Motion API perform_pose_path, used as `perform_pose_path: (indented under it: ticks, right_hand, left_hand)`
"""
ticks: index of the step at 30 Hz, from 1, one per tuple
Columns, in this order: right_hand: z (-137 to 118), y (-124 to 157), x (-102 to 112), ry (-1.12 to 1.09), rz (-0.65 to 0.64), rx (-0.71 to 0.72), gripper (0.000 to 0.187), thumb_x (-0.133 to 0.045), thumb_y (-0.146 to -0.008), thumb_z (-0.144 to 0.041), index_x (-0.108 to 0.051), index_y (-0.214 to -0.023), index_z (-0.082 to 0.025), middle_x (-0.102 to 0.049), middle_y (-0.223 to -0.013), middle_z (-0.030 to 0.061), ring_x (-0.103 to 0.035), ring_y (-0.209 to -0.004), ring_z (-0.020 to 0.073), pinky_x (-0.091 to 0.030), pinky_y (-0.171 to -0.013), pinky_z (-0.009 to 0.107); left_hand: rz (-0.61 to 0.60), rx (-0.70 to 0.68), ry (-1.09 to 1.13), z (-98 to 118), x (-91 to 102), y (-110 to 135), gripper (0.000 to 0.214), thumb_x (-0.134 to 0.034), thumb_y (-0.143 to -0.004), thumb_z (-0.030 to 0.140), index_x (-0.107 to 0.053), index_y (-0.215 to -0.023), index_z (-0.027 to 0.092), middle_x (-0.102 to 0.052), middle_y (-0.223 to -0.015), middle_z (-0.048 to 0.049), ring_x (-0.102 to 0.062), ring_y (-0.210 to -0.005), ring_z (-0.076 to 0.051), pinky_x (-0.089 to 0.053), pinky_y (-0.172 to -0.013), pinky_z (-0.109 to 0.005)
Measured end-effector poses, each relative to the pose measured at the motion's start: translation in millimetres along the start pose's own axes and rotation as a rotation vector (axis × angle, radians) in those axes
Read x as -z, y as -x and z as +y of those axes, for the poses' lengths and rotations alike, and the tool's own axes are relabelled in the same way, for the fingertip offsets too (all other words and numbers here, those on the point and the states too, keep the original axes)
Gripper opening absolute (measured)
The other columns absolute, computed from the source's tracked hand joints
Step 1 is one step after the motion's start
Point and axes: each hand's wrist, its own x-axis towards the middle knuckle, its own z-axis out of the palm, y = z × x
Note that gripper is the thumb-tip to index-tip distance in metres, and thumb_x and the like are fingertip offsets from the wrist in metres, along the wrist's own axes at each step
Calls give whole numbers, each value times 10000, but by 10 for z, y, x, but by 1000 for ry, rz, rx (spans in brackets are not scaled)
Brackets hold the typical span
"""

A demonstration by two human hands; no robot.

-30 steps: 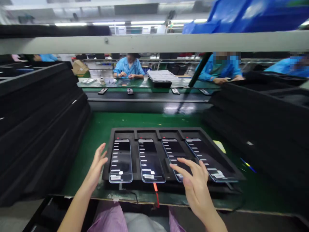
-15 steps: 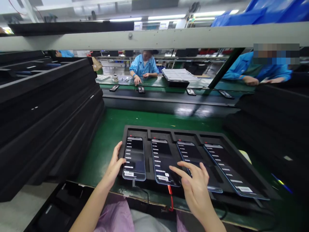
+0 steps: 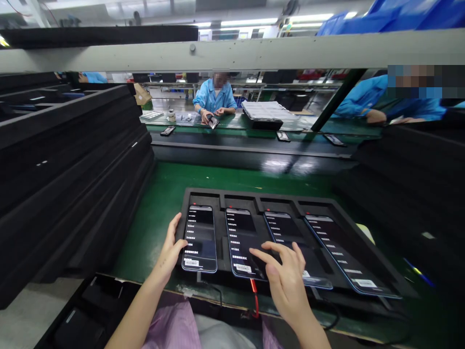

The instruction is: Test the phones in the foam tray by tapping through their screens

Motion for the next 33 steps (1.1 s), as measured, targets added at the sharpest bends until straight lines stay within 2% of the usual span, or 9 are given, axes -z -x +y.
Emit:
perform_pose_path:
  ticks: [6, 9, 14, 17, 22, 25, 30, 33]
  right_hand:
    - [-9, -12, 38, 38, -9, -8, 389, -256, -950, -321, -620, -1086, -315, -537, -1059, 42, -518, -1016, 211, -144, -1072, 569]
    - [-79, -64, 60, 84, -66, 6, 367, -283, -947, -333, -616, -1103, -331, -543, -1075, 50, -517, -1022, 220, -164, -1053, 596]
    - [-139, -119, 118, 134, -105, -44, 357, -301, -947, -358, -644, -1039, -320, -546, -1110, 63, -508, -1056, 242, -176, -1031, 630]
    - [-52, -66, 210, 175, -6, -111, 401, -261, -950, -368, -648, -1040, -312, -546, -1088, 64, -503, -1048, 242, -157, -1042, 622]
    - [132, 75, 385, 228, 132, -297, 491, -210, -951, -384, -684, -922, -260, -545, -1035, 72, -507, -1009, 242, -152, -1052, 611]
    - [184, 120, 422, 246, 131, -356, 498, -202, -953, -377, -684, -913, -257, -544, -1044, 71, -508, -1018, 240, -160, -1055, 610]
    - [277, 167, 439, 302, 17, -353, 435, -258, -945, -386, -684, -947, -297, -548, -1095, 74, -500, -1068, 263, -190, -1020, 650]
    - [378, 236, 517, 330, 57, -371, 448, -242, -945, -392, -679, -964, -298, -541, -1117, 73, -491, -1088, 263, -195, -1028, 632]
  left_hand:
    - [-5, -30, -5, -26, -5, -11, 754, -503, -615, 208, -319, -1347, 196, -270, -1488, -64, -182, -1386, -214, -208, -1124, -360]
    - [-3, -51, -9, -57, -7, -22, 770, -522, -606, 202, -317, -1348, 205, -271, -1488, -59, -177, -1387, -215, -188, -1133, -365]
    - [27, -68, -16, -148, 21, -43, 674, -489, -678, 252, -353, -1338, 224, -289, -1483, -41, -183, -1386, -212, -209, -1128, -374]
    - [35, -78, -29, -176, 35, -48, 638, -481, -708, 268, -371, -1336, 240, -300, -1478, -23, -181, -1386, -217, -222, -1125, -372]
    - [28, -62, -42, -117, 24, -8, 622, -488, -736, 281, -359, -1343, 246, -302, -1477, -18, -190, -1383, -227, -254, -1115, -375]
    - [24, -51, -39, -110, 19, -5, 625, -496, -745, 293, -344, -1349, 240, -297, -1479, -27, -195, -1382, -227, -262, -1112, -376]
    - [64, -62, -48, -155, 20, -26, 587, -476, -774, 310, -358, -1347, 272, -334, -1461, -19, -248, -1363, -246, -270, -1107, -402]
    - [53, -56, -58, -119, 5, 6, 564, -457, -801, 287, -348, -1355, 280, -323, -1466, -6, -241, -1366, -231, -244, -1118, -387]
